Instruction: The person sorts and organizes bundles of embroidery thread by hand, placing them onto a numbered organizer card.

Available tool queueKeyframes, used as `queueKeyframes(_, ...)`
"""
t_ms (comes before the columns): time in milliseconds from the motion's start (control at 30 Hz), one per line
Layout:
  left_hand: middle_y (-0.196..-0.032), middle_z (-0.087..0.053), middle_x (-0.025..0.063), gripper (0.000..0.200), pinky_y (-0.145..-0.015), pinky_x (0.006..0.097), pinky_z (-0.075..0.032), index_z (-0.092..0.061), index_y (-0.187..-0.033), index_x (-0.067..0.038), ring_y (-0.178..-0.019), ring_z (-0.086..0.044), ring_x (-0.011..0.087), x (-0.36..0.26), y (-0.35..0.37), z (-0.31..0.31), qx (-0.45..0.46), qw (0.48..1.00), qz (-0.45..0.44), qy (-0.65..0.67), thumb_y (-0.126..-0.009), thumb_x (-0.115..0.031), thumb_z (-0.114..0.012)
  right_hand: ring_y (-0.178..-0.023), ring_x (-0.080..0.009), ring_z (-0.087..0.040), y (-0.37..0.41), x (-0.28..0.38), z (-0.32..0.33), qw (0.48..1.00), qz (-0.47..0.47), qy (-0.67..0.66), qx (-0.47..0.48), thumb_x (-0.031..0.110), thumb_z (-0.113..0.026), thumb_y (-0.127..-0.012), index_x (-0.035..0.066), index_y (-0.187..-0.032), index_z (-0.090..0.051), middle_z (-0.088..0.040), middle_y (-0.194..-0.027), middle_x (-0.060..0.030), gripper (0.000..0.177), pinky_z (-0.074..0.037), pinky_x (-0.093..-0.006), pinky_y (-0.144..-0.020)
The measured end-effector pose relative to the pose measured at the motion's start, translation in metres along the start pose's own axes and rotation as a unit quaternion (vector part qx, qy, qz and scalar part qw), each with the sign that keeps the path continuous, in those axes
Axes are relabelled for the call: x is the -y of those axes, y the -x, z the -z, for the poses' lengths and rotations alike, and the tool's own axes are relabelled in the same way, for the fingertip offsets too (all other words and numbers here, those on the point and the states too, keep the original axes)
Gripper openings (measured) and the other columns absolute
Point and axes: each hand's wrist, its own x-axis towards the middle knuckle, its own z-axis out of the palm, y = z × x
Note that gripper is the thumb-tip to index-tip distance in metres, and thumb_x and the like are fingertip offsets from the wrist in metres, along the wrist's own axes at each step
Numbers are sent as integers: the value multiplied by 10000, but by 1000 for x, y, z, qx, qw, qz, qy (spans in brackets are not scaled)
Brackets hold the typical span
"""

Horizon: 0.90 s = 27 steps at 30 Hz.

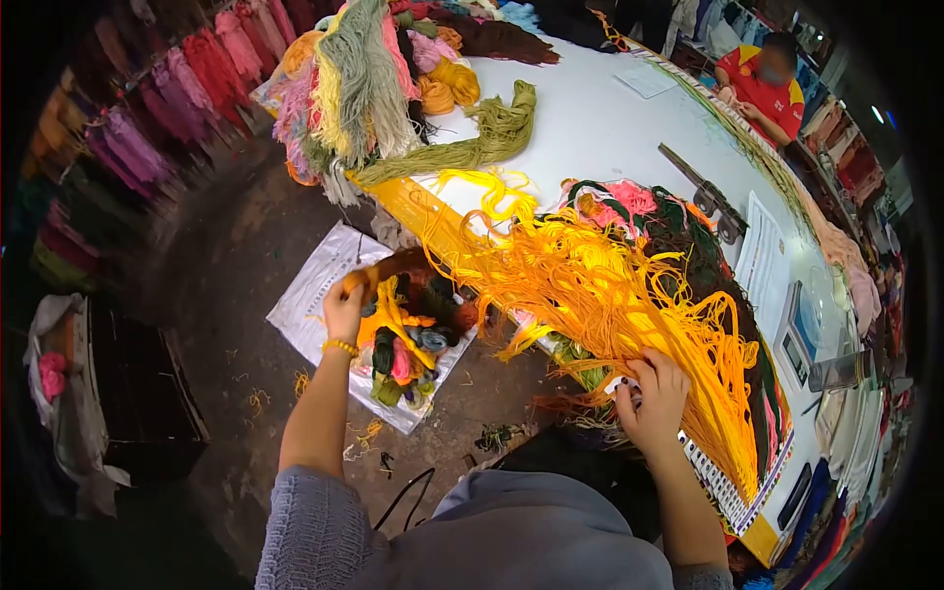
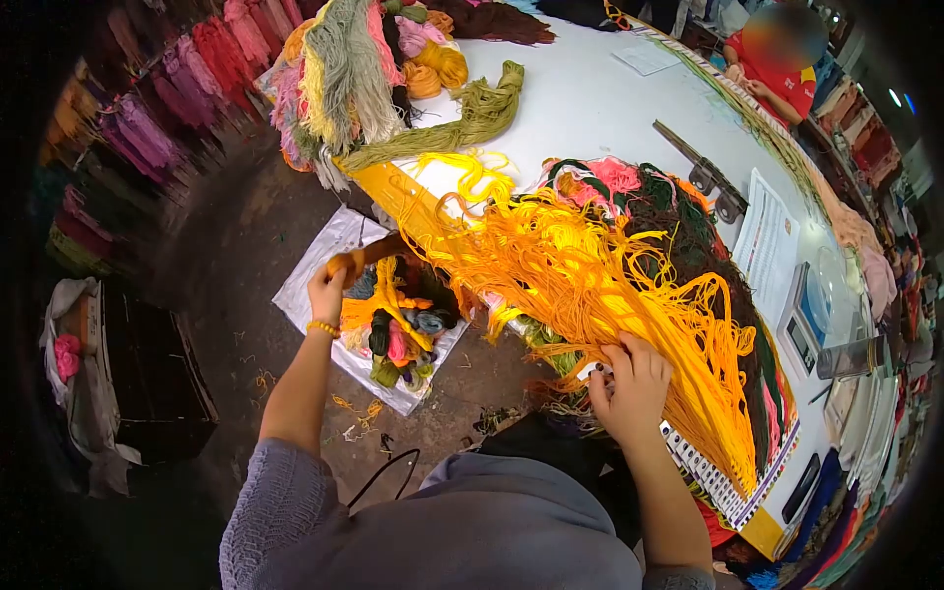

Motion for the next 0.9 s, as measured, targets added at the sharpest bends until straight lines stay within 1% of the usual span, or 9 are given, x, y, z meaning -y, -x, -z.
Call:
queueKeyframes(133, -939, -569, 190, 268, -805, 378, -418, -602, -907, -1, -928, -532, 316, 73, 48, 30, -26, 971, -73, -224, -713, -184, -623, -993, -307, -449, 0, 1, -1, 1000, -6, -1, 8, 146, -592, -670, 59, -980, -518, -492, -1080, -122, 330, -303, -399, -829)
queueKeyframes(233, -1026, -549, 191, 378, -869, 395, -407, -602, -1005, -72, -976, -513, 352, 117, 96, 47, -2, 890, 206, -408, -685, -273, -625, -991, -308, -448, -2, 1, -1, 1000, -1, 8, 4, 145, -591, -668, 59, -980, -515, -490, -1080, -120, 332, -303, -399, -829)
queueKeyframes(367, -934, -596, 224, 394, -818, 396, -452, -632, -979, -74, -891, -575, 352, 122, 142, 38, 125, 898, 244, -343, -634, -264, -636, -985, -309, -450, -2, 2, -1, 1000, -2, 8, 5, 137, -595, -663, 59, -973, -515, -490, -1074, -124, 330, -304, -402, -826)
queueKeyframes(500, -921, -600, 225, 385, -804, 372, -454, -636, -958, -50, -896, -579, 339, 105, 160, 12, 137, 914, 239, -298, -637, -261, -632, -983, -307, -451, -2, 2, -1, 1000, -2, 9, 4, 134, -599, -659, 55, -965, -516, -490, -1071, -128, 326, -304, -403, -825)
queueKeyframes(600, -891, -605, 212, 294, -774, 369, -454, -639, -901, -25, -866, -578, 345, 83, 157, -4, 112, 938, 209, -252, -669, -204, -613, -982, -305, -451, -2, 2, 2, 1000, -9, -2, 13, 138, -601, -661, 56, -957, -521, -489, -1073, -125, 317, -303, -401, -826)
queueKeyframes(667, -864, -608, 167, 225, -752, 345, -451, -618, -888, -11, -818, -582, 286, 73, 144, -15, 24, 976, 87, -196, -705, -142, -601, -977, -302, -455, -3, 2, 3, 1000, -6, 6, 5, 156, -606, -664, 56, -956, -530, -491, -1067, -121, 318, -310, -403, -815)
queueKeyframes(767, -994, -550, 164, 188, -806, 335, -411, -552, -916, 7, -944, -520, 268, -4, 104, -25, -81, 994, 2, -69, -729, 6, -526, -978, -299, -455, -3, 2, 5, 1000, -9, 0, 10, 163, -605, -668, 58, -953, -535, -490, -1070, -120, 312, -309, -403, -814)
queueKeyframes(833, -1056, -517, 163, 230, -848, 348, -387, -526, -971, -1, -1007, -481, 275, -37, 71, -32, -128, 980, -143, -57, -741, 5, -527, -981, -297, -451, -3, 0, 5, 1000, -8, -7, 12, 159, -606, -663, 59, -946, -532, -488, -1073, -121, 309, -305, -402, -816)
queueKeyframes(900, -1062, -512, 158, 279, -887, 365, -355, -517, -1012, -16, -1034, -460, 292, -102, 48, -39, -98, 980, -170, -30, -735, 2, -547, -980, -295, -450, -3, -1, 5, 1000, -10, -13, 9, 160, -609, -659, 59, -942, -533, -488, -1071, -121, 311, -307, -401, -810)
